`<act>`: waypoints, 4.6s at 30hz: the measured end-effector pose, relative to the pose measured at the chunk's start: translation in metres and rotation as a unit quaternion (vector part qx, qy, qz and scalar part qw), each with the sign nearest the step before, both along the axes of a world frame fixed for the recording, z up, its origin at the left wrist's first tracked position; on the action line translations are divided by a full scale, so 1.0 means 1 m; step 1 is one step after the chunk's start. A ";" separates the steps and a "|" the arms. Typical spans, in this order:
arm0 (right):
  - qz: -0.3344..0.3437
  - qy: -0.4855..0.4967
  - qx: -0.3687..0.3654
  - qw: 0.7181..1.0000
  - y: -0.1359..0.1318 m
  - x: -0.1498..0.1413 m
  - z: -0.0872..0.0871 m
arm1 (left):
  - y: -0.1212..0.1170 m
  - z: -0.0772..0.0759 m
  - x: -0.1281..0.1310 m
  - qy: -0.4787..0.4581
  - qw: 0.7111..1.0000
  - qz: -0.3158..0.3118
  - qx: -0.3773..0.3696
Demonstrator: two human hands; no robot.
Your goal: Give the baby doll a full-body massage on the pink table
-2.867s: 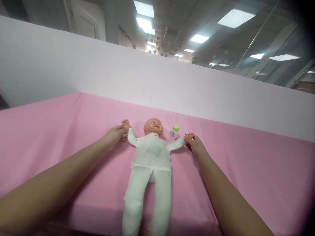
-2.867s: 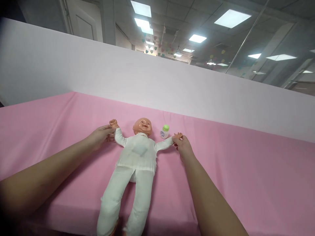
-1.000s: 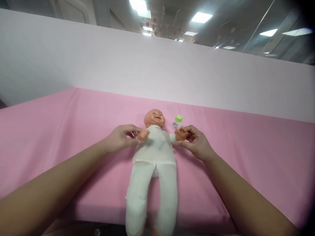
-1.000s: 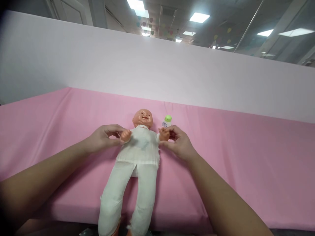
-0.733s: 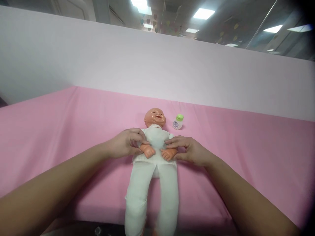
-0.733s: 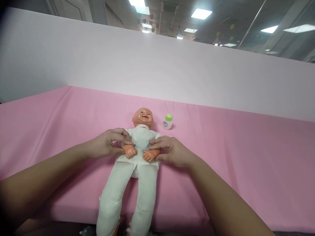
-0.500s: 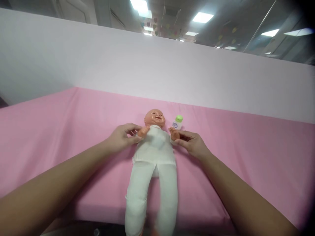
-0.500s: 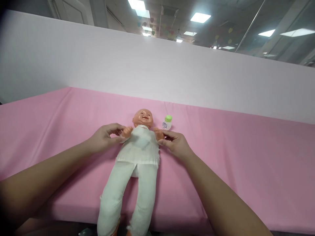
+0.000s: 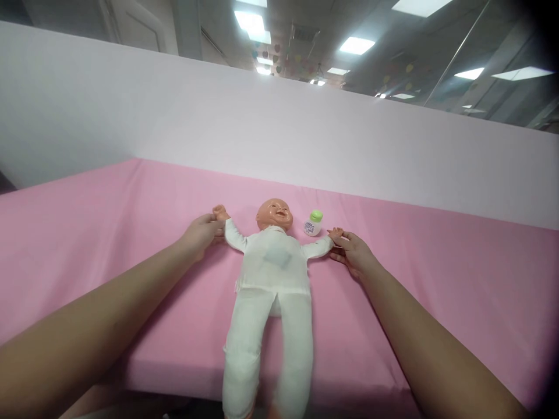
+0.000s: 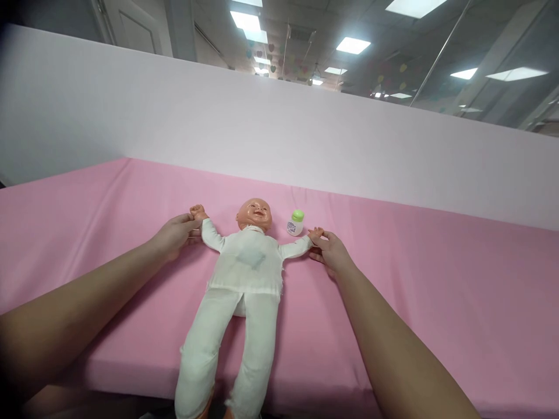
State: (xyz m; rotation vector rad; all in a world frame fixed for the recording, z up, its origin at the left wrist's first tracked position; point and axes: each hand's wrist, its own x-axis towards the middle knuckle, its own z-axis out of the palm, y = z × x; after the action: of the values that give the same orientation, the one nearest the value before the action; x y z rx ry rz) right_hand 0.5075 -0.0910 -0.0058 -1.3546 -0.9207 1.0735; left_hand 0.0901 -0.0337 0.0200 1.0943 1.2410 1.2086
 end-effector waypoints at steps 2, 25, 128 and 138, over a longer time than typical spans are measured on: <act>0.020 -0.014 0.063 0.998 -0.003 -0.004 0.003 | -0.008 0.005 0.003 -0.012 0.999 -0.029 0.038; 0.206 -0.136 0.165 0.955 -0.027 -0.039 0.021 | -0.019 0.005 0.006 0.152 0.960 -0.169 0.166; 0.010 -0.330 0.199 0.923 -0.006 -0.064 0.004 | -0.088 0.001 0.048 0.344 0.678 -0.267 0.592; -0.088 -0.086 0.007 0.992 0.016 -0.007 -0.006 | -0.102 0.002 0.054 0.303 0.651 -0.345 0.604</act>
State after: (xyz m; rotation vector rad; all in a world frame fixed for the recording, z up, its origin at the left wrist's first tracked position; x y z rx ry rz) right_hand 0.5002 -0.0753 -0.0121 -1.5038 -0.9130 0.8240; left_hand 0.1445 -0.1360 0.0225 2.8198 0.0978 0.9673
